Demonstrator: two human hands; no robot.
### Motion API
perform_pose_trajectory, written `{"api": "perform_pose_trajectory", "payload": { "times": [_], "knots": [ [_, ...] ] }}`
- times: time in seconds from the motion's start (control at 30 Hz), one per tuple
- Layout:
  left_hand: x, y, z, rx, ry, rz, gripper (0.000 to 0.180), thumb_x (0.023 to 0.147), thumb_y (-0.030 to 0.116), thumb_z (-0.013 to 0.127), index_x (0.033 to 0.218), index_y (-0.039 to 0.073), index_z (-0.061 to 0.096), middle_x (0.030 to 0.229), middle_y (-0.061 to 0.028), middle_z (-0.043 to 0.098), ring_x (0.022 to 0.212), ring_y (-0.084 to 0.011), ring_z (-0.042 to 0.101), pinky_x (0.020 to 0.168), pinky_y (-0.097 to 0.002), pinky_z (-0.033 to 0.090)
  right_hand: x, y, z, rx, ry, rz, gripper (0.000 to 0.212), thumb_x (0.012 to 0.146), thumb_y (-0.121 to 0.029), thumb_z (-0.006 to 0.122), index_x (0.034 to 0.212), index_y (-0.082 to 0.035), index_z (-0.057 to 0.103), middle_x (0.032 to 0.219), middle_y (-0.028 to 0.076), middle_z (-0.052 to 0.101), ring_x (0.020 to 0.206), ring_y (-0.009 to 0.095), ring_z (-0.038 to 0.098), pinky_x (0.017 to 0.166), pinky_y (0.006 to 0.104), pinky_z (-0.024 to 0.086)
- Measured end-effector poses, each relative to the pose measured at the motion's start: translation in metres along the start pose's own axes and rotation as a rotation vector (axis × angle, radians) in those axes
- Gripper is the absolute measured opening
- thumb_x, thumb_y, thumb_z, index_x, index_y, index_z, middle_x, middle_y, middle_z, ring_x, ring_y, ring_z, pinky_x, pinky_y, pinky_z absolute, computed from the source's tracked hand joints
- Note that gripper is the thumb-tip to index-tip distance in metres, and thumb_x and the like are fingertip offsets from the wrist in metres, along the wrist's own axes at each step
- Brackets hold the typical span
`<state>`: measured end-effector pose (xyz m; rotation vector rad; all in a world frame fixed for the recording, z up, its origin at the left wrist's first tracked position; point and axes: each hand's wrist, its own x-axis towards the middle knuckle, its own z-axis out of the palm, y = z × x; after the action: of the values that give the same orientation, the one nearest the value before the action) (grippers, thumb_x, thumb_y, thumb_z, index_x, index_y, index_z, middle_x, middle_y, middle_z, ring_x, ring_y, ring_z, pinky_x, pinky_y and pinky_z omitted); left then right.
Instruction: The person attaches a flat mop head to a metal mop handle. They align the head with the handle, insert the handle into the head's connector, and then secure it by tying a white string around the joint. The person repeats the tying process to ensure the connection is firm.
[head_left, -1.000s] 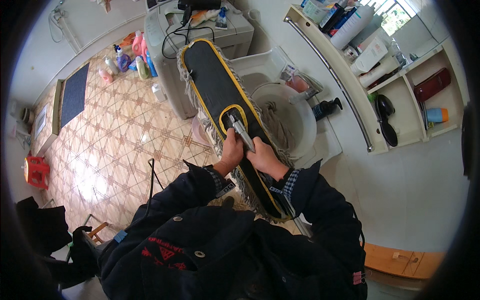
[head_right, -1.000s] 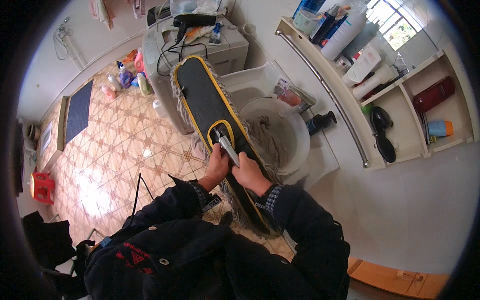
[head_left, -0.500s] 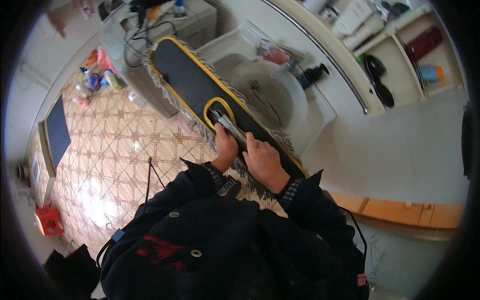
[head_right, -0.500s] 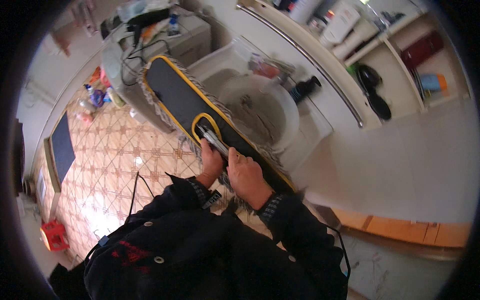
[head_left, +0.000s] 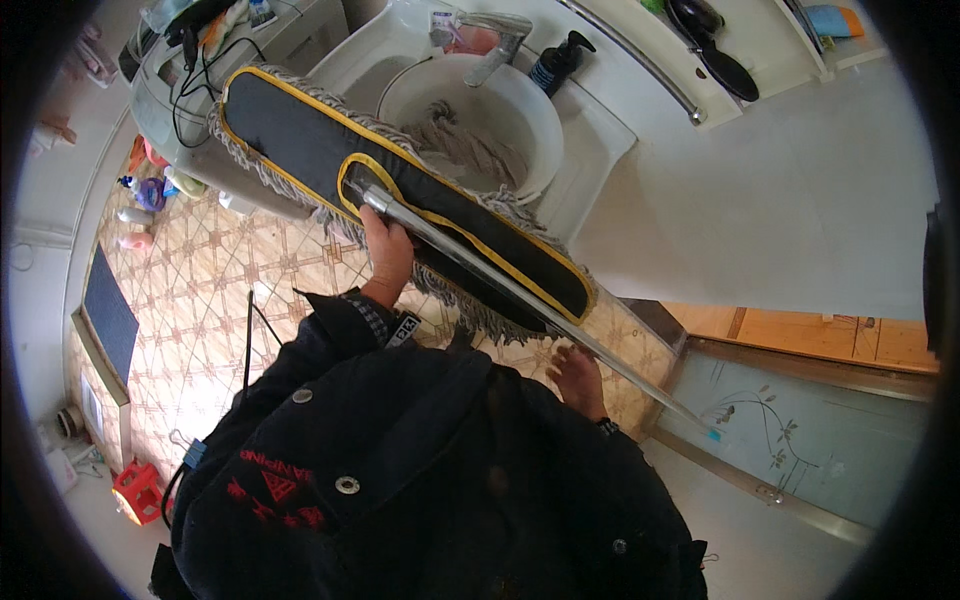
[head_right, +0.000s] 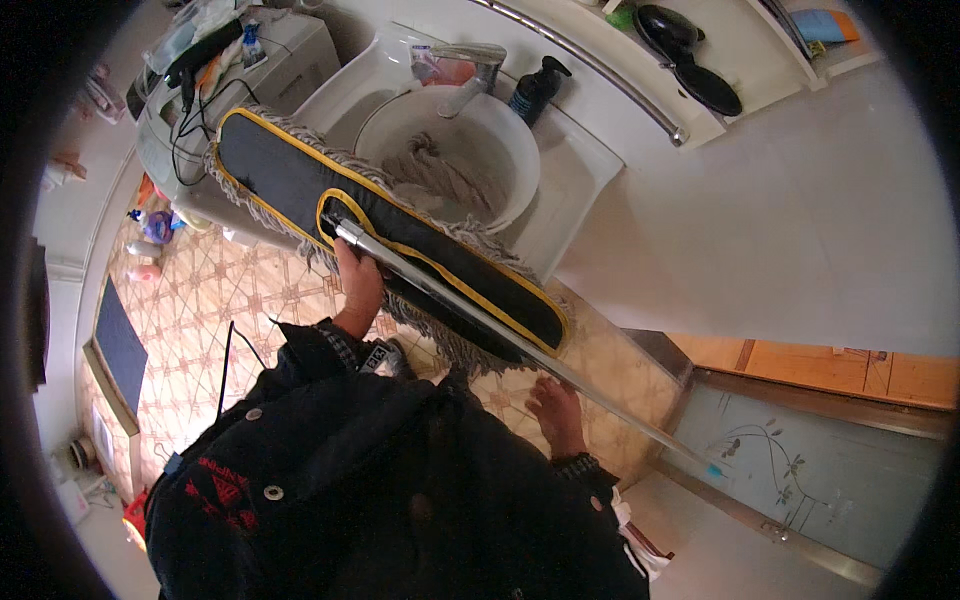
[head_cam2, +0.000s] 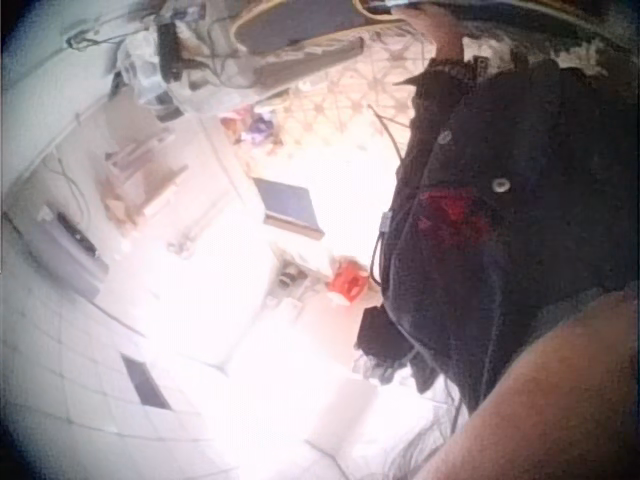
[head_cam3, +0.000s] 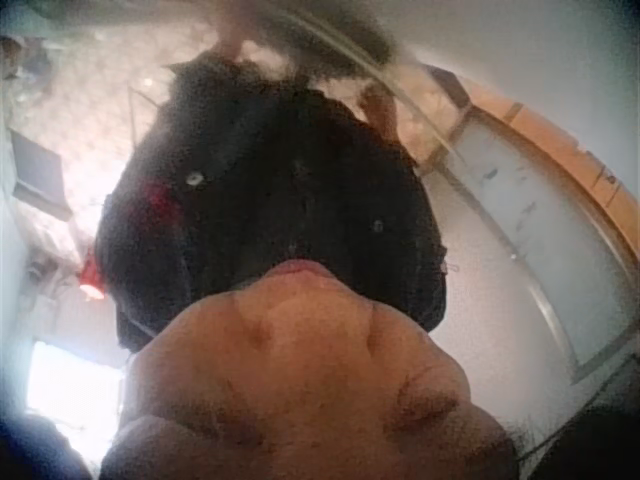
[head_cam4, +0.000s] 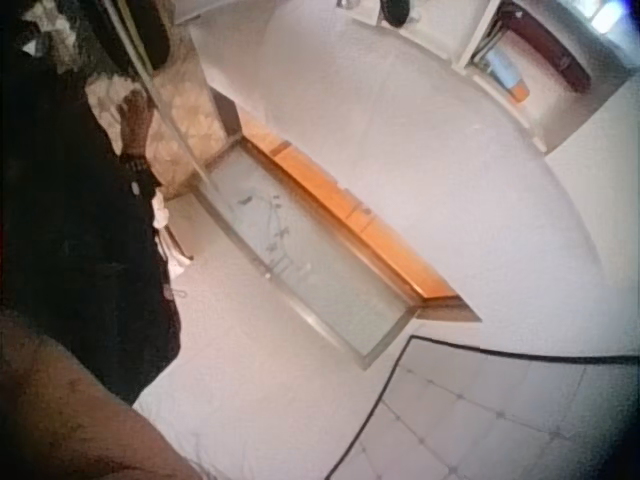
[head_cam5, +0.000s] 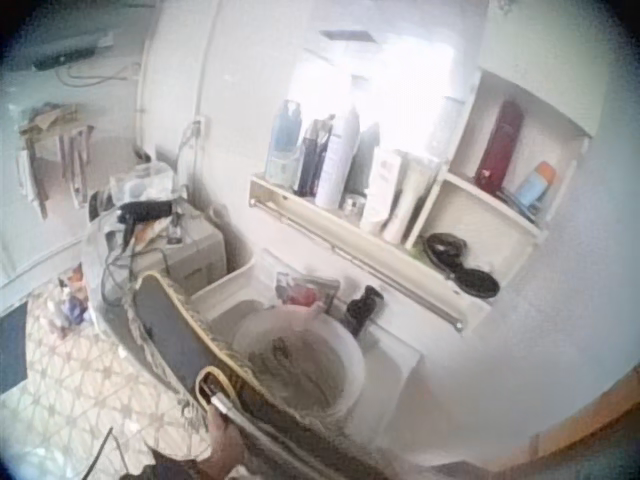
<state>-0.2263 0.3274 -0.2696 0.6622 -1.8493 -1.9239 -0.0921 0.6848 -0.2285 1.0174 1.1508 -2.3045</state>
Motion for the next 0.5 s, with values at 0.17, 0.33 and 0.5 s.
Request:
{"api": "perform_pose_trajectory", "payload": {
  "times": [0.17,0.33,0.5],
  "knots": [
    [0.003,0.008,0.004,-0.06,-0.029,0.018,0.021,0.089,-0.003,0.041,0.108,0.004,0.038,0.083,-0.0108,0.054,0.06,-0.0191,0.054,0.049,-0.0325,0.047,0.001,0.004,0.005,0.189,-0.193,-0.275,0.059,0.092,-0.009,0.06,0.145,-0.022,0.037,0.112,0.007,0.061,0.095,0.021,0.06,0.077,0.0404,0.052],
    [0.004,0.004,0.001,-0.045,-0.043,-0.153,0.015,0.094,0.003,0.049,0.107,0.003,0.042,0.092,-0.0125,0.059,0.073,-0.0223,0.058,0.061,-0.0356,0.049,-0.04,-0.03,0.044,-0.174,-0.122,-0.696,0.048,0.09,-0.015,0.061,0.134,-0.005,0.045,0.107,0.007,0.059,0.091,0.018,0.058,0.081,0.032,0.049],
    [0.011,-0.023,0.001,0.085,-0.046,0.055,0.027,0.096,0.01,0.052,0.12,-0.001,0.045,0.103,-0.017,0.058,0.098,-0.0309,0.058,0.087,-0.0408,0.046,-0.095,-0.101,0.114,-0.558,-0.312,-1.222,0.051,0.085,-0.015,0.067,0.13,0.001,0.048,0.122,0.014,0.054,0.094,0.02,0.059,0.072,0.0316,0.052]
  ]
}}
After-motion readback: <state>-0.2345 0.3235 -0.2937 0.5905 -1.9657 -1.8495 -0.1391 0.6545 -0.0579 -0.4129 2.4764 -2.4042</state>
